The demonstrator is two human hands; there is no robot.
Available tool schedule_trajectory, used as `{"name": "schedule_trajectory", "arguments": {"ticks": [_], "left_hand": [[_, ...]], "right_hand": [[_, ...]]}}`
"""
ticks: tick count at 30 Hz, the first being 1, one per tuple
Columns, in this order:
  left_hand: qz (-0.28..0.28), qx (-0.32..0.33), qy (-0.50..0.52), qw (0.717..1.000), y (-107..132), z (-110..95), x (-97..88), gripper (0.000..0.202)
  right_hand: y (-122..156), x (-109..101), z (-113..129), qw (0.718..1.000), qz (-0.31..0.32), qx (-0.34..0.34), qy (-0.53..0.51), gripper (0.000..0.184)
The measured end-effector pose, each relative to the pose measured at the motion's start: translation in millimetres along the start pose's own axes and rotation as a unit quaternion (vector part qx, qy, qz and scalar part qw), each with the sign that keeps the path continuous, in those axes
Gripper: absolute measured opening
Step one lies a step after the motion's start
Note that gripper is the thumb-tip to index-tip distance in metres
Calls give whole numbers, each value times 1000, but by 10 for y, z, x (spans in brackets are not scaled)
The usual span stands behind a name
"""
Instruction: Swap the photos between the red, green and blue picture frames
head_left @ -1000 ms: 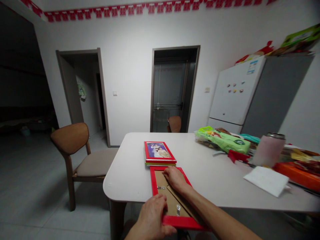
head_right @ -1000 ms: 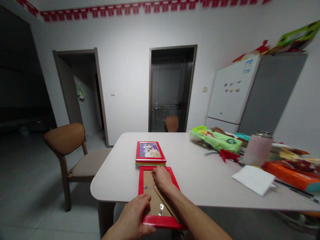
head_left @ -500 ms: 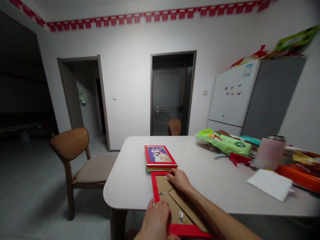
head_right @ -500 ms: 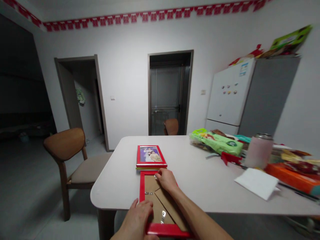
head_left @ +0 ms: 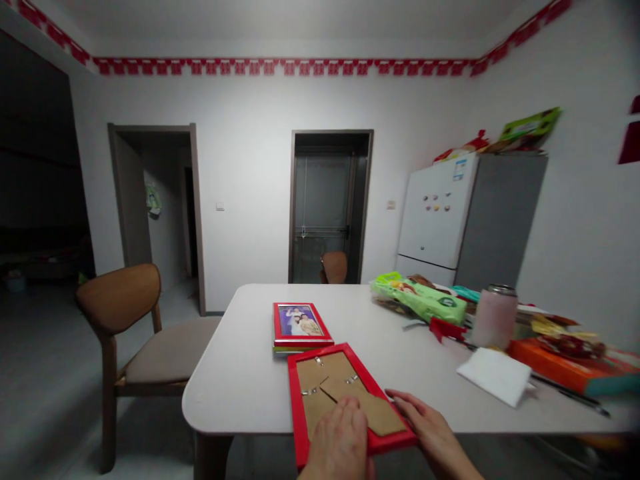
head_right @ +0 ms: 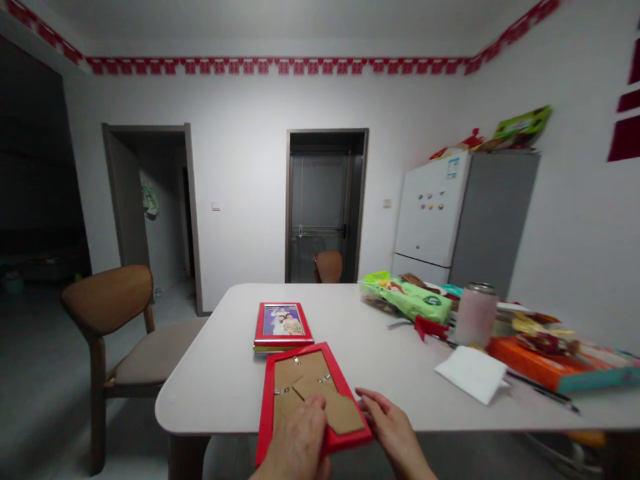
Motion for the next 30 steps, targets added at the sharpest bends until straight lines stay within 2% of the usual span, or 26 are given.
{"name": "schedule_trajectory", "arguments": {"ticks": [2, 4, 6, 7, 8, 10, 13, 16, 18, 20, 23, 30], "left_hand": [[-85, 20, 62, 994, 3, -181, -255, 61], [-190, 32, 150, 970, 37, -294, -487, 48], [-252, 36, 234, 938, 58, -329, -587, 32], [-262, 39, 271, 925, 45, -326, -594, 27], [-264, 41, 306, 914, 17, -310, -591, 26], [-266, 44, 373, 888, -62, -230, -596, 38], [-246, 37, 454, 855, -252, -37, -547, 61], [-159, 10, 487, 859, -505, 113, -243, 60], [-113, -26, 458, 881, -625, 199, 24, 62], [-94, -56, 370, 922, -698, 252, 224, 66], [-87, -63, 238, 965, -759, 237, 356, 62], [-97, -107, 119, 982, -822, 271, 389, 51]], "right_hand": [[169, 361, 30, 993, 80, 14, -85, 46], [305, 689, 102, 979, 124, 34, -158, 48], [350, 793, 260, 969, 105, -5, -226, 45], [345, 756, 316, 965, 80, -27, -248, 44], [326, 672, 345, 963, 53, -44, -259, 44], [240, 398, 312, 970, 0, -51, -240, 48], [5, -167, 166, 993, -54, -15, -107, 50], [-290, -761, 116, 990, -99, -2, 101, 43], [-479, -1013, 160, 961, -106, -24, 255, 38], [-634, -1158, 167, 939, -102, -37, 327, 34], [-793, -1254, 142, 922, -98, -47, 373, 30], [-983, -1258, 111, 869, -108, -64, 479, 35]]}}
Point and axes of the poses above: each hand's wrist, its own y-axis away from the middle knuckle, its own x-axis out of the palm, z = x × y, the point moved 10 cm from there along -y, towards the middle knuckle, and after that the axes turned 8 degrees about y, right-handed, at the moved point
